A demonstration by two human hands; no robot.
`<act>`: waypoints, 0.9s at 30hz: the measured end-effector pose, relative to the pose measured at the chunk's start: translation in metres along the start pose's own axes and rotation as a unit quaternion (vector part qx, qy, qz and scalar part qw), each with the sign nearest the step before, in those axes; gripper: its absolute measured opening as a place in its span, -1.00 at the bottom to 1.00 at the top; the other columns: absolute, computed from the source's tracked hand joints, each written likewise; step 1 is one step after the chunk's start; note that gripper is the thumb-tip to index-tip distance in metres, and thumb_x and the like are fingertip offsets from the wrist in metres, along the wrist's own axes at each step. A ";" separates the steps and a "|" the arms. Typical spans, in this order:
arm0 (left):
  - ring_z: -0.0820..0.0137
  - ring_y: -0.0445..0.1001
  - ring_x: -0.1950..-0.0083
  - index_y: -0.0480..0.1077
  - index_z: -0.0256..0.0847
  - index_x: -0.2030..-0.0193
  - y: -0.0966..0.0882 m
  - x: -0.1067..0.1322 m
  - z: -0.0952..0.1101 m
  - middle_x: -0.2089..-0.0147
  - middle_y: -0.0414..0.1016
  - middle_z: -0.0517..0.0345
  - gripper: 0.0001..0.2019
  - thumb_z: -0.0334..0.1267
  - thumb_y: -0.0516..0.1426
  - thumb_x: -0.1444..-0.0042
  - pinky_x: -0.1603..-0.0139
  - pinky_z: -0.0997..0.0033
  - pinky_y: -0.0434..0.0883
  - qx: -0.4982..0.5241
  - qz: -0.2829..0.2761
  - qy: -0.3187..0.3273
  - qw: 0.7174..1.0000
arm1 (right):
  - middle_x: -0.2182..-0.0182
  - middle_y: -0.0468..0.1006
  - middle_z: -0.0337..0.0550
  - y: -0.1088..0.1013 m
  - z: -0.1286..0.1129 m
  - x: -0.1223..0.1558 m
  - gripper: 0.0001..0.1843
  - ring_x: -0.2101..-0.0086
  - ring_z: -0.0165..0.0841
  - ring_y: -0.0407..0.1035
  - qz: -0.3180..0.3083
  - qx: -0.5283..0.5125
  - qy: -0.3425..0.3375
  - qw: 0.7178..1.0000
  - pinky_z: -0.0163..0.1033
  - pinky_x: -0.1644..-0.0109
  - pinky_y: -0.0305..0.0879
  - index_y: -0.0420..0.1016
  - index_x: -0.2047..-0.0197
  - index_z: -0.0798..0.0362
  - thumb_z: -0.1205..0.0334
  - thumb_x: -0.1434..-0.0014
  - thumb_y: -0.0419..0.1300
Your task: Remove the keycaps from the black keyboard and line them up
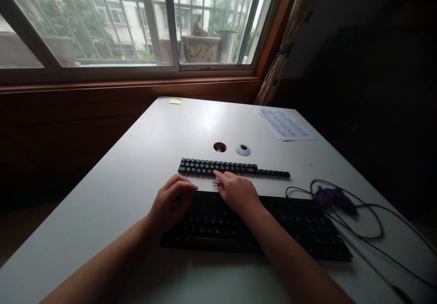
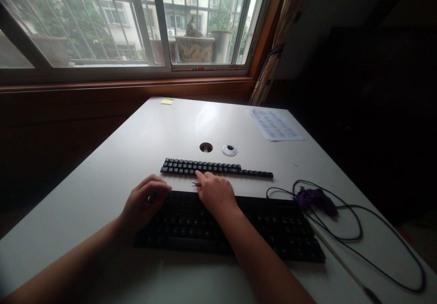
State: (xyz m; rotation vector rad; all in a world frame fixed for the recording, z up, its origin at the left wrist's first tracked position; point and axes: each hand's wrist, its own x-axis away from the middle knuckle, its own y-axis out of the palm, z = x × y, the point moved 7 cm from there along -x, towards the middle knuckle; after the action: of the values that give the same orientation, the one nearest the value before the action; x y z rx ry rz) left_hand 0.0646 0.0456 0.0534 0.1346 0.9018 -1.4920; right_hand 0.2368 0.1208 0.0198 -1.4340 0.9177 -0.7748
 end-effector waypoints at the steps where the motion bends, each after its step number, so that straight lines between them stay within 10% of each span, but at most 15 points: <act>1: 0.40 0.42 0.21 0.42 -0.21 0.12 0.000 0.000 0.000 0.20 0.40 0.07 -0.81 -0.53 0.10 -0.20 0.21 0.40 0.42 0.001 -0.001 0.001 1.000 | 0.13 0.57 -0.16 0.000 0.000 0.000 -0.49 0.24 -0.23 0.48 -0.002 0.002 0.001 1.000 -0.21 0.27 0.29 0.26 -0.29 -0.15 0.14 -0.28 0.05; 27: 0.38 0.43 0.20 0.42 -0.20 0.10 0.000 0.000 -0.001 0.19 0.40 0.07 -0.79 -0.53 0.10 -0.19 0.20 0.38 0.42 0.005 -0.002 0.001 1.000 | 0.12 0.56 -0.14 0.000 0.000 0.000 -0.46 0.22 -0.25 0.48 -0.023 0.018 0.003 1.000 -0.22 0.26 0.30 0.21 -0.32 -0.18 0.16 -0.29 0.05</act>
State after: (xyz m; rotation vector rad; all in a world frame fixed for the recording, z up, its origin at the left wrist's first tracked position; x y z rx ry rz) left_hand 0.0646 0.0461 0.0530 0.1431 0.8967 -1.5003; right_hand 0.2366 0.1207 0.0200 -1.4260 0.8733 -0.8268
